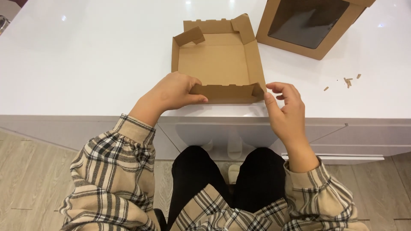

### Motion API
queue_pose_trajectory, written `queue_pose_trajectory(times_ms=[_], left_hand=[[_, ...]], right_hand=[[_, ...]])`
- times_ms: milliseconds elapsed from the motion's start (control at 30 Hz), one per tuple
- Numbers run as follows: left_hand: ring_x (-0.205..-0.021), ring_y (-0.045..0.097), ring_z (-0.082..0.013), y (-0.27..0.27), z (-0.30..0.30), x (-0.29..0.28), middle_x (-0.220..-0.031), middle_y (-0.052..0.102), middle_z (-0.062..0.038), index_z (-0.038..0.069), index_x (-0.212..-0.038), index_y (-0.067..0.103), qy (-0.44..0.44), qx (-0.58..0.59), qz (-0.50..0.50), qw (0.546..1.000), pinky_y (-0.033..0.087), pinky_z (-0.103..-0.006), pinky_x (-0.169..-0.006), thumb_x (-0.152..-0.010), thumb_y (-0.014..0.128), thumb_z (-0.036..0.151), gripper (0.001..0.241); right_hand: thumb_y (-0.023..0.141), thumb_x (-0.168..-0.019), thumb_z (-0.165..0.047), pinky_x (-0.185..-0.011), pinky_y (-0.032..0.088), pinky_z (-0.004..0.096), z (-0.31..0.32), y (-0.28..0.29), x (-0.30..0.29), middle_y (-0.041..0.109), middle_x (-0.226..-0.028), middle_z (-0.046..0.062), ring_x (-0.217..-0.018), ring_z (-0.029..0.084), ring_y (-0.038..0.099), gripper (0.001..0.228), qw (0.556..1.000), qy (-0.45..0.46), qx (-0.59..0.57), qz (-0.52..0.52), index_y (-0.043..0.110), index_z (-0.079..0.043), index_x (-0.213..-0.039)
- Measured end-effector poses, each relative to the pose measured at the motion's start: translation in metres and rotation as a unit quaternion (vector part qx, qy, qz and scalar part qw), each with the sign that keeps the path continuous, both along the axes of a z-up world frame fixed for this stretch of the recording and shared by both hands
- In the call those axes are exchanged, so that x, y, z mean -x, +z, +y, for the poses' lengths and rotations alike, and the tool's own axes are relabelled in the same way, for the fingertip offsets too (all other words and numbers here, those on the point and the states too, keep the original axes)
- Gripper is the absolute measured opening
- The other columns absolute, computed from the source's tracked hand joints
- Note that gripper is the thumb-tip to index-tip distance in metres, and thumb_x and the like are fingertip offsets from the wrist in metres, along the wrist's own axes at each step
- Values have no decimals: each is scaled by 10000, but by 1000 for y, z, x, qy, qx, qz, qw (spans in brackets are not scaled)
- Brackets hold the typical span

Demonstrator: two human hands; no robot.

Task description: Folding a flat cardboard box into its assembled form on a counter.

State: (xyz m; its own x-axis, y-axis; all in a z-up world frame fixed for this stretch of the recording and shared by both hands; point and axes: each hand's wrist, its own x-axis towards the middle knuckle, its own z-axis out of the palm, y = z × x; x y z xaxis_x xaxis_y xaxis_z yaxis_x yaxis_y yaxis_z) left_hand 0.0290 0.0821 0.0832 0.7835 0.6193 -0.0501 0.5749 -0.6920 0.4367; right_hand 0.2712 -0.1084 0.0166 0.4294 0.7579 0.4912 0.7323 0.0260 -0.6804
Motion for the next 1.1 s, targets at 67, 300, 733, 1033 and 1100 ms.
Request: queue_pose_trajectory(times_ms=[67,300,733,1033,1100], left_hand=[[-987,736,-386,4,-3,1,-993,786,-148,120,-1114,775,-3,4,-8,1000,601,-480,-846,-837,802,381,382],[-1015,722,-425,0,3,2,-1022,774,-196,131,-1115,726,4,48,-49,998,582,-487,-885,-838,813,373,378],[-826,709,-289,-36,44,-6,-814,762,-89,211,-937,798,34,129,-71,988,558,-364,-778,-851,770,471,275],[-685,630,-188,-23,30,-4,-622,667,-7,264,-910,780,71,139,-79,985,485,-276,-673,-855,751,455,200],[-654,608,-157,-18,29,-3,-611,641,31,242,-989,754,77,139,-71,985,432,-257,-625,-839,773,437,247]], right_hand=[[627,-1052,-117,-938,519,345,4,-6,4,647,-1160,84,-1136,247,604,226,1000,12,2,18,654,-80,-1273],[795,-929,-177,-957,482,377,23,-18,6,661,-1188,96,-1152,288,577,366,985,61,-22,-158,695,-58,-1260],[616,-1070,-413,-994,314,343,66,-29,-2,502,-1060,21,-1113,249,385,522,990,114,77,17,610,-111,-645],[616,-1012,-140,-1045,233,404,60,11,36,633,-764,-13,-1046,209,467,304,985,54,99,131,487,-207,-1279],[605,-1037,-185,-984,219,420,64,5,38,579,-808,-26,-1022,201,451,159,994,17,99,31,561,-237,-1181]])
